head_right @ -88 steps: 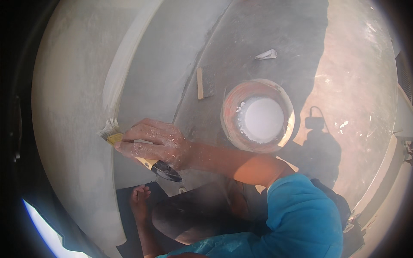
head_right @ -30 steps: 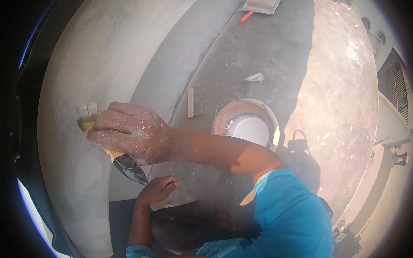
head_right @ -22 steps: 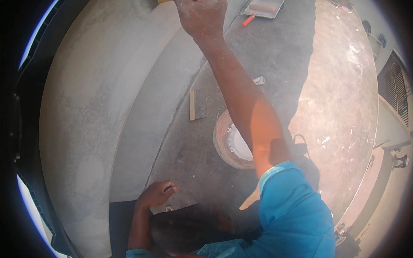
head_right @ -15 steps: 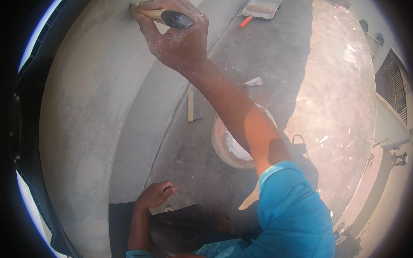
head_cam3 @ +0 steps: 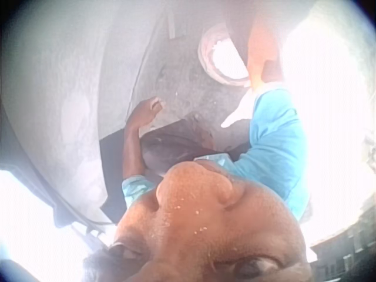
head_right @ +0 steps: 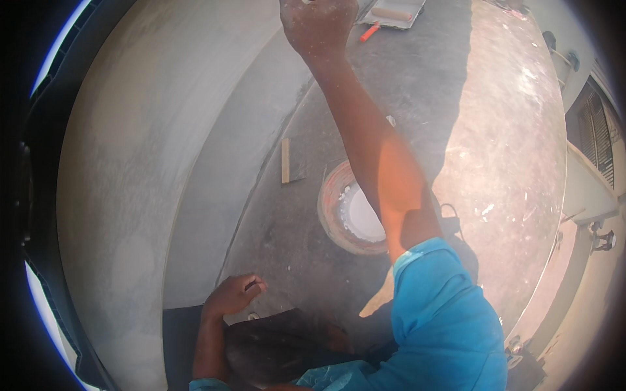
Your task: The person paints a curved concrete wall with white paint using a brush. They repeatedly dip the brush into a bucket of paint and apply it to the wall surface in steady strokes.
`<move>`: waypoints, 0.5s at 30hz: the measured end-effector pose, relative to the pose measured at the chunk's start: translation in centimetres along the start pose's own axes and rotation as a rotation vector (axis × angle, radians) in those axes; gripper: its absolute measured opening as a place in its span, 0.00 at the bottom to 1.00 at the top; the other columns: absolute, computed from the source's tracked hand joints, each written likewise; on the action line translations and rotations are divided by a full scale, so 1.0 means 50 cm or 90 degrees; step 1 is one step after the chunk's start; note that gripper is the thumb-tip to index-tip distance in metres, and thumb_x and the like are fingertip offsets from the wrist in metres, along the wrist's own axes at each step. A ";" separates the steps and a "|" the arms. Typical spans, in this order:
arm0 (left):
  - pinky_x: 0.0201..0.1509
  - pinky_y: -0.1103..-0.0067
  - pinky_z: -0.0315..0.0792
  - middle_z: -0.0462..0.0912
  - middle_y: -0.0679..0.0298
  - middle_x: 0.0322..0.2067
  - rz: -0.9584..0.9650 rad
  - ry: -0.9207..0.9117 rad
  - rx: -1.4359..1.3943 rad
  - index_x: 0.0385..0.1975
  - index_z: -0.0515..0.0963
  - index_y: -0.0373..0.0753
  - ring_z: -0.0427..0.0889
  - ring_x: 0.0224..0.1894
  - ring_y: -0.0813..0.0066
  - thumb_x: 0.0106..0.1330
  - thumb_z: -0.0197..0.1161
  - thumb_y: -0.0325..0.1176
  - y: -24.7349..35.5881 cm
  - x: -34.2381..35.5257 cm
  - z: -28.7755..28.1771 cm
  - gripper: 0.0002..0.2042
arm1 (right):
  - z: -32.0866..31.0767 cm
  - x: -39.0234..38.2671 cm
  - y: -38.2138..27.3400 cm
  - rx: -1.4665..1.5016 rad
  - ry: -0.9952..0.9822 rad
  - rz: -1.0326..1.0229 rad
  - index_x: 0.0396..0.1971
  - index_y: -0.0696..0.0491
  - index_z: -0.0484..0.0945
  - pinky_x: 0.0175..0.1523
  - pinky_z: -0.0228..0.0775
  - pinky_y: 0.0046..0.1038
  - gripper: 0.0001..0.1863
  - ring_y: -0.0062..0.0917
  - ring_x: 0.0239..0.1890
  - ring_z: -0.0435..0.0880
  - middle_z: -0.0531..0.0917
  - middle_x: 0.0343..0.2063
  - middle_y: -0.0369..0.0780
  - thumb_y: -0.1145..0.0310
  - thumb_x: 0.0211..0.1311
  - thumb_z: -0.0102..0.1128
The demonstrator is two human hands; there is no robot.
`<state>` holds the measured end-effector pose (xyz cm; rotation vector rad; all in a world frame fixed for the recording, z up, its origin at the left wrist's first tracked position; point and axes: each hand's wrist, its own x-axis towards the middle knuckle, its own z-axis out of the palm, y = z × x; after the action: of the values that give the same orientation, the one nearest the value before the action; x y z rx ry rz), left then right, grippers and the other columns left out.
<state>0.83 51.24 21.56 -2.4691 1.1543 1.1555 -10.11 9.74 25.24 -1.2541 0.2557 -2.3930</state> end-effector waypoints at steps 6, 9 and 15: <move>0.46 0.70 0.75 0.87 0.55 0.36 0.119 0.095 0.022 0.45 0.83 0.38 0.85 0.37 0.62 0.73 0.59 0.46 -0.005 0.026 0.014 0.17 | 0.019 -0.195 -0.336 0.334 -0.170 0.036 0.40 0.51 0.85 0.38 0.79 0.28 0.14 0.29 0.36 0.86 0.85 0.33 0.38 0.75 0.53 0.76; 0.46 0.69 0.75 0.87 0.55 0.37 0.107 0.062 0.005 0.45 0.83 0.38 0.85 0.38 0.62 0.73 0.59 0.47 0.007 0.027 0.008 0.17 | 0.006 -0.194 -0.321 0.336 -0.199 0.108 0.39 0.53 0.85 0.40 0.80 0.28 0.12 0.30 0.36 0.87 0.86 0.35 0.40 0.75 0.55 0.75; 0.51 0.64 0.75 0.86 0.48 0.42 0.011 0.018 -0.006 0.47 0.82 0.36 0.85 0.46 0.51 0.74 0.57 0.48 0.031 0.000 0.004 0.20 | -0.075 -0.016 0.104 0.003 0.042 0.271 0.48 0.63 0.84 0.41 0.80 0.26 0.15 0.24 0.34 0.87 0.89 0.36 0.42 0.68 0.69 0.68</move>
<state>-0.41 50.29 21.66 -2.4944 1.1835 1.1373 -11.33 5.31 20.67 -1.0005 0.4837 -2.0656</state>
